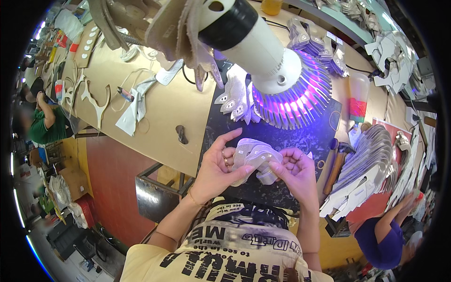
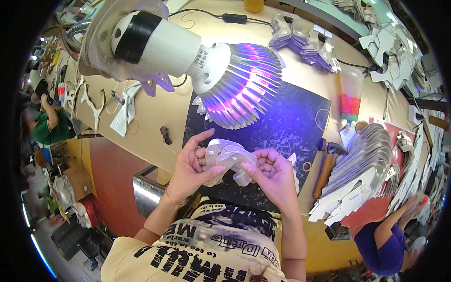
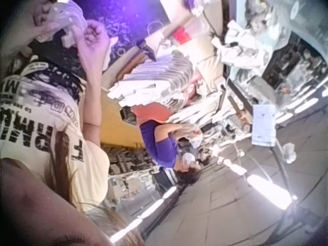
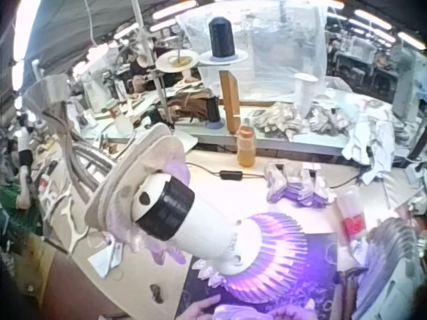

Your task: The person assembles small translucent plastic components by hand at a workbench. They pick up individual pieces, align them, and press them together under a purple UV lamp, then place the assembled units on the table.

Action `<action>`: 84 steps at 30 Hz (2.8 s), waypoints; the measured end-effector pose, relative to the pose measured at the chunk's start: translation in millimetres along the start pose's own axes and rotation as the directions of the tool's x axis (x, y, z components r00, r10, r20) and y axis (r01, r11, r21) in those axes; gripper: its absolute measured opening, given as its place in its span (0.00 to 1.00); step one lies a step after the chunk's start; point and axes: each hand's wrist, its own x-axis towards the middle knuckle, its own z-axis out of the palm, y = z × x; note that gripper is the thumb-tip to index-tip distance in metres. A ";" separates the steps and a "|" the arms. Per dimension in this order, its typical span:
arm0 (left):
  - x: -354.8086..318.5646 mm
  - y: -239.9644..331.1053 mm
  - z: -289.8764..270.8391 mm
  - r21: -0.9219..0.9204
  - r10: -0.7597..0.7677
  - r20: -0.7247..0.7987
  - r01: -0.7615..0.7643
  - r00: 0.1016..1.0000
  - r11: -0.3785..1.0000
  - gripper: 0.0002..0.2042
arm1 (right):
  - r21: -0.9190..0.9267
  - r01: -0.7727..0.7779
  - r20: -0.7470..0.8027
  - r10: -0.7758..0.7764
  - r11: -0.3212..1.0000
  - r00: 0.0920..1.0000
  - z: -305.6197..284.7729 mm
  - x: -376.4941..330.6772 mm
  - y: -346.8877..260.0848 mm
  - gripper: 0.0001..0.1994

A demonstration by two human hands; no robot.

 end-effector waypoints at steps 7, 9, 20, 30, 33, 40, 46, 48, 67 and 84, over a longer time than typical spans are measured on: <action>-4.4 -0.1 -3.3 -0.041 -0.037 0.008 0.037 0.999 0.998 0.39 | 0.211 0.067 0.107 -0.091 0.975 0.990 6.2 -4.0 -0.1 0.18; -8.3 -0.5 -1.9 -0.045 -0.020 0.008 0.020 1.000 0.999 0.39 | 0.201 0.072 0.112 -0.096 0.977 0.989 6.7 -5.5 -1.7 0.19; -20.2 -15.5 4.1 -0.021 0.017 -0.067 -0.019 0.998 1.000 0.31 | 0.101 0.129 0.149 -0.143 0.986 0.978 2.6 -14.0 10.9 0.19; -43.9 -19.3 9.5 -0.020 0.098 -0.035 -0.098 0.995 0.995 0.35 | 0.209 0.087 0.234 -0.136 0.974 0.963 -7.6 -30.0 17.2 0.20; -53.3 -8.4 8.4 -0.028 0.077 0.073 -0.075 0.994 0.997 0.35 | 0.267 0.046 0.244 -0.114 0.963 0.963 -9.0 -48.8 8.9 0.21; -14.7 -25.6 -3.2 0.401 0.107 0.014 -0.103 0.994 0.910 0.23 | -0.341 0.184 -0.092 -0.227 0.922 0.969 0.1 -20.1 21.6 0.20; -12.1 -39.7 -10.5 0.421 0.213 -0.033 -0.179 0.977 0.889 0.26 | -0.679 0.282 -0.020 -0.401 0.678 0.916 0.6 -24.6 18.0 0.19; -14.0 -36.9 -12.7 0.427 0.206 -0.034 -0.172 0.978 0.888 0.27 | -0.635 0.367 0.049 -0.439 0.679 0.897 -2.8 -24.9 14.5 0.19; -8.1 -16.0 -23.5 0.826 0.331 -0.152 -0.064 0.931 0.560 0.10 | -0.632 0.304 0.038 -0.363 0.713 0.931 -7.4 -21.6 16.1 0.12; 5.7 -21.3 -45.3 0.673 0.528 -0.304 -0.214 0.793 0.708 0.05 | -0.851 0.488 0.297 -0.590 0.193 0.751 29.3 6.0 1.1 0.24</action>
